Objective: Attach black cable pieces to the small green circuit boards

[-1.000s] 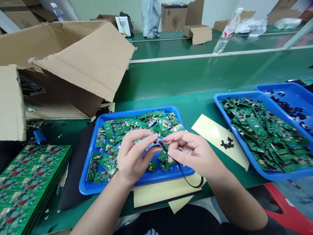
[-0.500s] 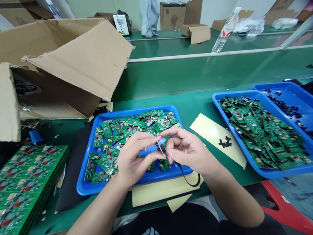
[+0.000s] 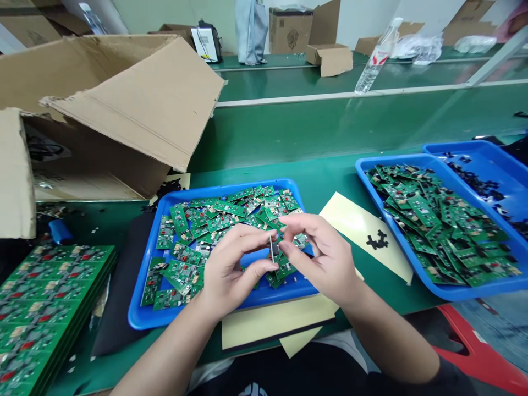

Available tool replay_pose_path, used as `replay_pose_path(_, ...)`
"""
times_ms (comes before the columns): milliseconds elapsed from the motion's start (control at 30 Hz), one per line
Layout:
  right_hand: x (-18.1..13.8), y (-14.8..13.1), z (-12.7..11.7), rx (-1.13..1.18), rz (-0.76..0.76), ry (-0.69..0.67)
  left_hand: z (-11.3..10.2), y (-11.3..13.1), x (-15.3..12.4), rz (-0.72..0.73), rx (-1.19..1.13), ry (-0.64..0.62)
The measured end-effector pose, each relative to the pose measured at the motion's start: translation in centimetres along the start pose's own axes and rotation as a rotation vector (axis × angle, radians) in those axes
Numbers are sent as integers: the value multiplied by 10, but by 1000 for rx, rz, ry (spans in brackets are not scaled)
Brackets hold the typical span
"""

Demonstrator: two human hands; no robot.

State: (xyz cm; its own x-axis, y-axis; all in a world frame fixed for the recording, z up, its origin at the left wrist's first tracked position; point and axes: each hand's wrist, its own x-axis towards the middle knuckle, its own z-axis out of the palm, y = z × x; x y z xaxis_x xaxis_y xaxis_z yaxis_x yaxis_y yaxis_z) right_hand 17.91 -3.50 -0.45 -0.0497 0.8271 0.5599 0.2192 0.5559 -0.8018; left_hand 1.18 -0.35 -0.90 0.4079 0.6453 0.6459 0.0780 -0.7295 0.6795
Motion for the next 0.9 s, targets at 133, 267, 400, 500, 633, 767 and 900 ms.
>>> replay_pose_path(133,4,2,-6,-259,-238,34,-1,0,0,-45,-95,-53)
replay_pose_path(267,7,7,-12,-344,-306,38,-2,2,3,-102,-133,-131)
replay_pose_path(400,8,8,-15,-382,-321,55,-4,4,6,-174,-148,-205)
replay_pose_path(500,8,8,-17,-412,-325,43,-5,5,10,-238,-191,-282)
replay_pose_path(633,8,8,-18,-430,-334,20,-7,5,13,-323,-225,-365)
replay_pose_path(767,7,9,-16,-435,-340,1,-9,3,13,-368,-217,-401)
replay_pose_path(900,6,9,-13,-453,-351,-57,-4,2,11,-383,-163,-390)
